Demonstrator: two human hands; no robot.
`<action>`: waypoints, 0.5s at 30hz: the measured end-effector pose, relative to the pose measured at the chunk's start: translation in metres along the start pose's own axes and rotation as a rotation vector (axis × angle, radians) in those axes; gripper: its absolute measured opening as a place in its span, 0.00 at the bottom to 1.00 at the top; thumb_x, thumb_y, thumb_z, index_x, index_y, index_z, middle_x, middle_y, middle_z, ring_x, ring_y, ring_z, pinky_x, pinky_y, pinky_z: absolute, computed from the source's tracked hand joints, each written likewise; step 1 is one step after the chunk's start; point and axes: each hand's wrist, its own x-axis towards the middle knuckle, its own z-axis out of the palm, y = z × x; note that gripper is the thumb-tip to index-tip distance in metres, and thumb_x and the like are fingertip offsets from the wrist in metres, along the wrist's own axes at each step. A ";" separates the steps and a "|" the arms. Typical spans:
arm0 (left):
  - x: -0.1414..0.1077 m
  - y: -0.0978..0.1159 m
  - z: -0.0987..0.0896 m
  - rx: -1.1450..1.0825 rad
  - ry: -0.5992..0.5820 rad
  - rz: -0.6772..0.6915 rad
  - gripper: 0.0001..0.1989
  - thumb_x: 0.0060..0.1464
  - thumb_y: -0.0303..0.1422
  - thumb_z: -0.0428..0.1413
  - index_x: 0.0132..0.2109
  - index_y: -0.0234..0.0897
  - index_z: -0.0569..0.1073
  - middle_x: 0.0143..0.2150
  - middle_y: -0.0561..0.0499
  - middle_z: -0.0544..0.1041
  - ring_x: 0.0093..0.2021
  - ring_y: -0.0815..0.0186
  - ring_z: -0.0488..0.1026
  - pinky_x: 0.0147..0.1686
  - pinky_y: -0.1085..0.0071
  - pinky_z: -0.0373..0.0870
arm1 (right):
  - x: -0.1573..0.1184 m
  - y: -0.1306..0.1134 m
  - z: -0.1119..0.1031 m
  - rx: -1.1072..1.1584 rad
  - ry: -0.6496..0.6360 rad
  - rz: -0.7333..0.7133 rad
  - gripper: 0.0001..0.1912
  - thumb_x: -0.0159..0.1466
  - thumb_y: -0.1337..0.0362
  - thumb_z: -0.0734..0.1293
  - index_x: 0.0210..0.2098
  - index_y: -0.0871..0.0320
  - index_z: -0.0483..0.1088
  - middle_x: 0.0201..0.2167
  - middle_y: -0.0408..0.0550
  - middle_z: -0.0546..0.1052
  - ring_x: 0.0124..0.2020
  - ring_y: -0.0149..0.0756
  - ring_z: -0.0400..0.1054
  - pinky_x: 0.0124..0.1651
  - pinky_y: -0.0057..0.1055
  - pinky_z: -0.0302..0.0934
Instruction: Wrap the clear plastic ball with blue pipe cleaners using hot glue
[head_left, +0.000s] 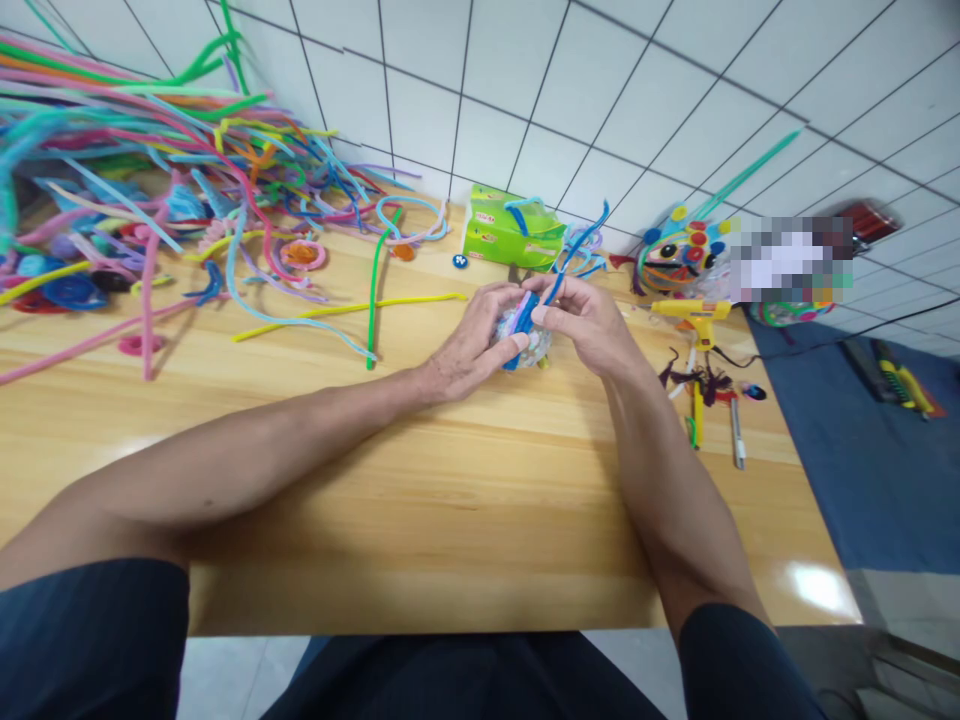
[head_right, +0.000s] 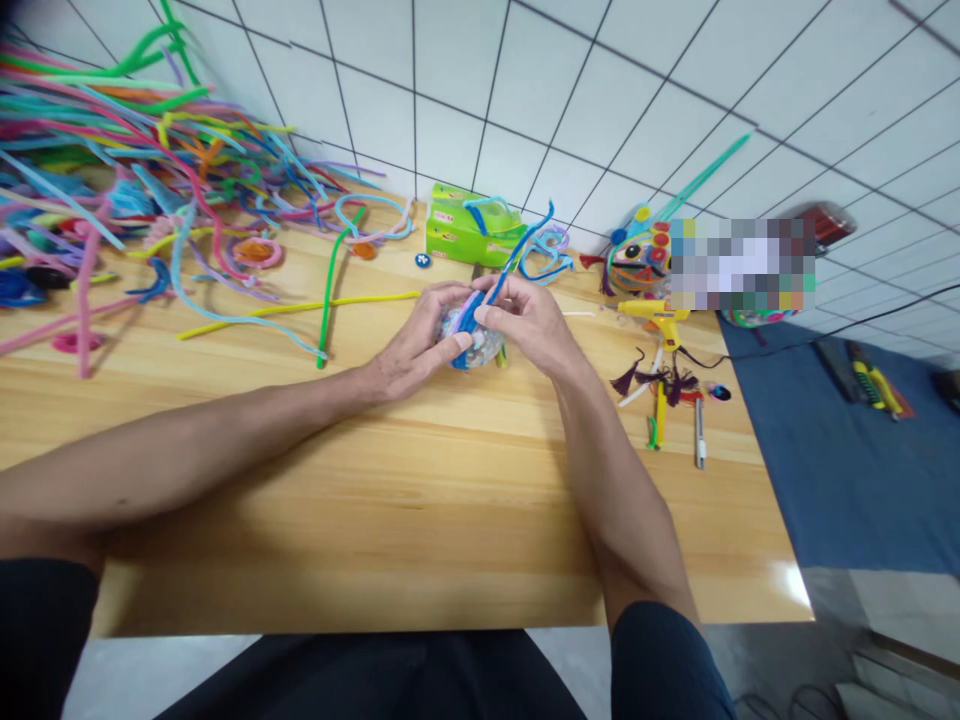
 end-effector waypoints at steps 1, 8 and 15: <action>0.000 0.000 0.001 0.002 0.006 -0.005 0.28 0.75 0.53 0.52 0.73 0.47 0.62 0.72 0.37 0.68 0.74 0.48 0.66 0.75 0.39 0.66 | 0.000 0.000 0.000 0.010 0.004 0.003 0.21 0.56 0.50 0.83 0.44 0.53 0.81 0.43 0.44 0.84 0.42 0.39 0.77 0.49 0.38 0.74; 0.000 -0.004 0.004 -0.002 0.031 0.019 0.28 0.75 0.51 0.53 0.73 0.46 0.62 0.72 0.37 0.69 0.74 0.46 0.67 0.75 0.39 0.65 | 0.001 0.006 0.001 0.053 0.047 -0.009 0.17 0.56 0.52 0.83 0.39 0.53 0.81 0.47 0.45 0.85 0.47 0.40 0.79 0.56 0.40 0.74; -0.002 -0.005 0.004 0.028 0.027 0.053 0.28 0.76 0.49 0.53 0.75 0.46 0.60 0.72 0.37 0.67 0.75 0.47 0.65 0.75 0.41 0.64 | 0.002 0.009 0.004 0.015 0.062 -0.049 0.16 0.58 0.51 0.82 0.40 0.52 0.81 0.44 0.45 0.85 0.45 0.40 0.78 0.53 0.38 0.74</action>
